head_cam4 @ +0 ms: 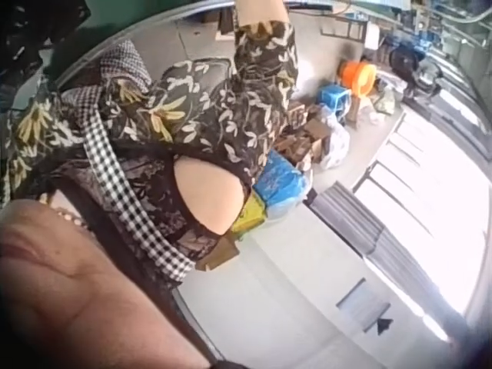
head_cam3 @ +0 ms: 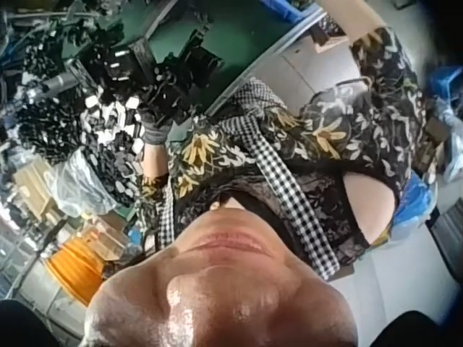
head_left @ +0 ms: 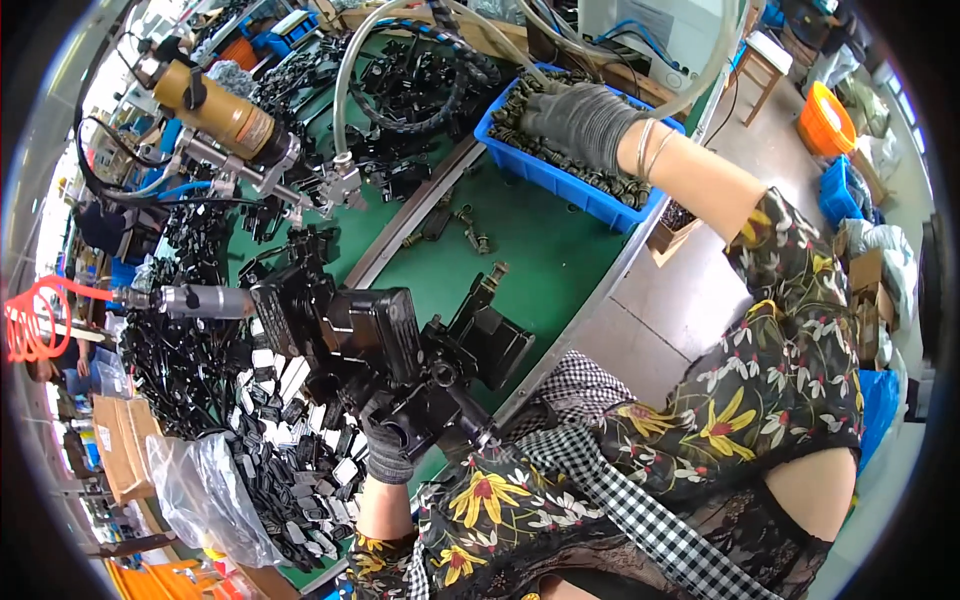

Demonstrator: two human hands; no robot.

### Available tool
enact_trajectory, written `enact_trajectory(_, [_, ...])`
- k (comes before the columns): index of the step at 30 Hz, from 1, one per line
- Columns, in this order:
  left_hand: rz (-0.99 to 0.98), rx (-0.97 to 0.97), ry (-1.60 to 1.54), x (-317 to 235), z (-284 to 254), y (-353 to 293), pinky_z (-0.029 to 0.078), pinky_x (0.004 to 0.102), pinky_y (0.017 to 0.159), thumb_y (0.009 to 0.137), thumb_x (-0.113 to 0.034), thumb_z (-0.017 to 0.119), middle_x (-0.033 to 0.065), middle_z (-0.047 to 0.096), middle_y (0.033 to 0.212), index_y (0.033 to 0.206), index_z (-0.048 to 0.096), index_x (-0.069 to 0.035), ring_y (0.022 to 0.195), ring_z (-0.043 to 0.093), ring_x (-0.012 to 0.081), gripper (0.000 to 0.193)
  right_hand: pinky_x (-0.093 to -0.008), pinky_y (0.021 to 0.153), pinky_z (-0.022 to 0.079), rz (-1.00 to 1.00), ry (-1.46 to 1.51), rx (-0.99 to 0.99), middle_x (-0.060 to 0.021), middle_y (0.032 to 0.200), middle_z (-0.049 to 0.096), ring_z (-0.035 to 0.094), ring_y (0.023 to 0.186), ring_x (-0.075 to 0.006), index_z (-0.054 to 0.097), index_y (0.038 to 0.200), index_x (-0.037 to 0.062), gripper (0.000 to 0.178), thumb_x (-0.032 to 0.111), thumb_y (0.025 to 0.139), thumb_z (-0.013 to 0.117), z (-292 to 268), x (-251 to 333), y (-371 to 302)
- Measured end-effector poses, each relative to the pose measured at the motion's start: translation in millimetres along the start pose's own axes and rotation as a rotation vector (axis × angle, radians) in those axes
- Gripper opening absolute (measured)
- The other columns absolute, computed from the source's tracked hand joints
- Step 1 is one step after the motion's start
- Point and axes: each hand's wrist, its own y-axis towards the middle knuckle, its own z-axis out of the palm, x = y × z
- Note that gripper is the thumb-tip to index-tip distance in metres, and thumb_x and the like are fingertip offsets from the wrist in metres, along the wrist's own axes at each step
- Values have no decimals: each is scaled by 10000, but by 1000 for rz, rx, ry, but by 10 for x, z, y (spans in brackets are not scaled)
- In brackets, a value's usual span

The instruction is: Assembling small black components at a factory workbench using a pneumatic screwdriver.

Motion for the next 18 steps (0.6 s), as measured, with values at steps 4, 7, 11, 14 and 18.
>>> enact_trajectory(4, [-61,32,-319,-329,11,34,511,444,944,845,-741,448,139,533,1325,1392,435,-78,1127,579,309,860,-413,825,537,-113,-135,214,-150,1110,620,645,964,-322,649,995,70,218,214,832,627,262,-154,221])
enact_trajectory(7, [-196,-135,-893,-194,30,-76,513,441,943,827,-764,444,141,540,1317,1394,436,-79,1117,585,315,889,-406,798,539,-144,-27,294,-143,1064,635,649,960,-309,643,999,72,207,143,805,640,57,110,439])
enact_trajectory(11, [-243,78,-1633,-616,-83,63,529,387,916,883,-574,519,93,595,1220,1299,500,-106,1065,611,251,626,-365,732,526,82,516,166,-105,937,630,641,878,-222,601,967,53,162,41,815,658,369,-372,80])
enact_trajectory(14, [-121,-107,-1003,-654,55,141,562,352,868,937,-381,577,50,636,1139,1215,551,-112,1013,637,207,388,-321,731,528,-34,442,-66,-61,913,620,622,859,-169,585,1008,51,186,12,842,659,315,-506,-42])
enact_trajectory(18, [100,-173,-319,-458,58,68,557,343,875,968,-306,535,59,620,1167,1229,549,-116,1047,624,214,323,-275,787,535,-207,1265,-301,-29,937,630,614,866,-136,616,1054,51,200,35,865,678,-515,352,116])
